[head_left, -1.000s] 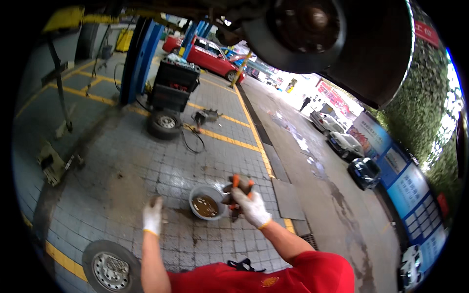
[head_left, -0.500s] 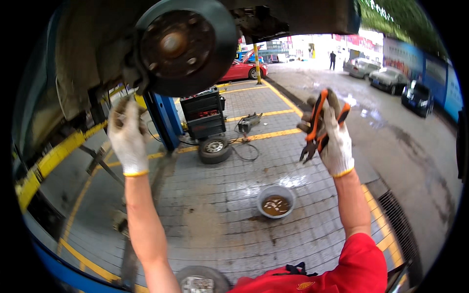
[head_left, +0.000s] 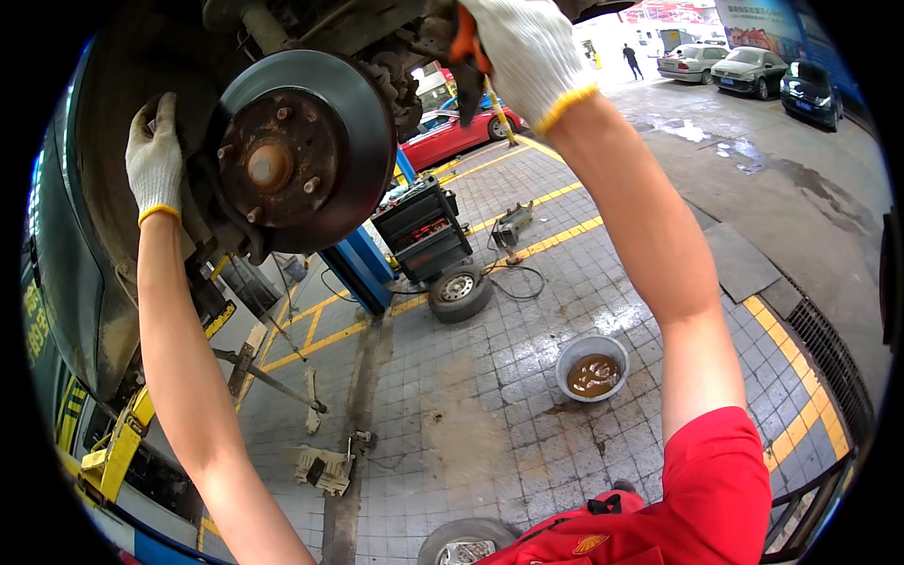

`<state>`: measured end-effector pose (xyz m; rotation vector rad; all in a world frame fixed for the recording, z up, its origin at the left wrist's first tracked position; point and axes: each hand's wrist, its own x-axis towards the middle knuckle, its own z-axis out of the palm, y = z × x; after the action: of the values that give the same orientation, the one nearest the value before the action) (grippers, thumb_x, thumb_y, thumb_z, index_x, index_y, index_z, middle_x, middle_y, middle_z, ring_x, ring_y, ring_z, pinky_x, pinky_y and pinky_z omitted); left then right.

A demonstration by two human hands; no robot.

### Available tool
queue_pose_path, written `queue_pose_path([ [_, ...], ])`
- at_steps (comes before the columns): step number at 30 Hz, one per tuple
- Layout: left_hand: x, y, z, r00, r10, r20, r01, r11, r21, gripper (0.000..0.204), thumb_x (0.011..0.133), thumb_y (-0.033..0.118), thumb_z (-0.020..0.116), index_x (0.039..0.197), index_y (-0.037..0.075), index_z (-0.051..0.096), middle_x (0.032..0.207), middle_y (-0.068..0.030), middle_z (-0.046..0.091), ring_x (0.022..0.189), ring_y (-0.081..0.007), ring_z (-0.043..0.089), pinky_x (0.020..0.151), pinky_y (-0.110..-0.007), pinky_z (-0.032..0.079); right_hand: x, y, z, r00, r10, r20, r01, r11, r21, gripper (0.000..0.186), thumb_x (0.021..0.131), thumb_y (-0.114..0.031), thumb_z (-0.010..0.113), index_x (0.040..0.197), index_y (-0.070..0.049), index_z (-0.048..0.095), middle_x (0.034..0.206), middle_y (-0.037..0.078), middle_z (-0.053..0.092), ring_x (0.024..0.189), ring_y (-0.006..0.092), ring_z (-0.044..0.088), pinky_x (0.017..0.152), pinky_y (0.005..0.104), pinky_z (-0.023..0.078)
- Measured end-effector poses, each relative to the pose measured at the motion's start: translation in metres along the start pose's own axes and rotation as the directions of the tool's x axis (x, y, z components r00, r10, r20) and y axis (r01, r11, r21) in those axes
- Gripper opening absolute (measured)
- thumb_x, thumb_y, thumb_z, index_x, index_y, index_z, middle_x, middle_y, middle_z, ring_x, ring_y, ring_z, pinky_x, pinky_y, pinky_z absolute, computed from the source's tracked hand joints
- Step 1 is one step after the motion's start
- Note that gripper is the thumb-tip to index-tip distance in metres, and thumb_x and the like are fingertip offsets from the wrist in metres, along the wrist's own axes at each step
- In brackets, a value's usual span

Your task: The person removes a brake caliper from a vehicle's wheel hub using pliers and a power tool. They then use a wire brush to clean the brake rotor surface and place the caliper on the floor.

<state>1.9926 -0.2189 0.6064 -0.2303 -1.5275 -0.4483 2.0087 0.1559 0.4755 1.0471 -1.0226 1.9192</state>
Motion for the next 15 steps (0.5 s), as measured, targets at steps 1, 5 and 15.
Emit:
queue_pose_path([
  [1, 0.003, 0.004, 0.006, 0.999, -0.032, 0.010, 0.032, 0.999, 0.032, 0.061, 0.096, 0.053, 0.067, 0.136, 0.007, 0.066, 0.123, -0.0105, 0.071, 0.108, -0.0223, 0.068, 0.098, -0.033, 0.050, 0.003, -0.004, 0.004, 0.992, -0.111, -0.057, 0.107, 0.991, -0.078, 0.060, 0.102, -0.044, 0.067, 0.150, -0.011, 0.051, 0.101, -0.004, 0.067, 0.054, 0.0036, 0.046, 0.050, 0.0233, 0.040],
  [5, 0.010, -0.003, 0.027, 0.996, -0.078, 0.045, 0.075, 0.996, 0.052, 0.062, 0.095, 0.052, 0.069, 0.133, 0.003, 0.066, 0.114, -0.0153, 0.073, 0.103, -0.0225, 0.068, 0.093, -0.034, 0.051, 0.071, 0.020, 0.003, 0.994, -0.093, -0.055, 0.093, 0.996, -0.004, 0.053, 0.101, -0.033, 0.068, 0.146, -0.008, 0.055, 0.107, -0.003, 0.069, 0.055, 0.0059, 0.048, 0.051, 0.0259, 0.042],
  [15, 0.005, -0.003, 0.027, 0.877, -0.318, 0.360, 0.339, 0.941, 0.005, 0.046, 0.101, 0.037, 0.067, 0.124, -0.003, 0.067, 0.104, -0.0101, 0.071, 0.093, -0.0144, 0.064, 0.083, -0.028, 0.051, 0.138, 0.056, 0.001, 0.997, -0.013, 0.080, -0.014, 0.943, 0.332, 0.054, 0.096, -0.046, 0.071, 0.122, 0.000, 0.060, 0.088, 0.006, 0.067, 0.051, 0.0143, 0.056, 0.050, 0.0299, 0.046],
])
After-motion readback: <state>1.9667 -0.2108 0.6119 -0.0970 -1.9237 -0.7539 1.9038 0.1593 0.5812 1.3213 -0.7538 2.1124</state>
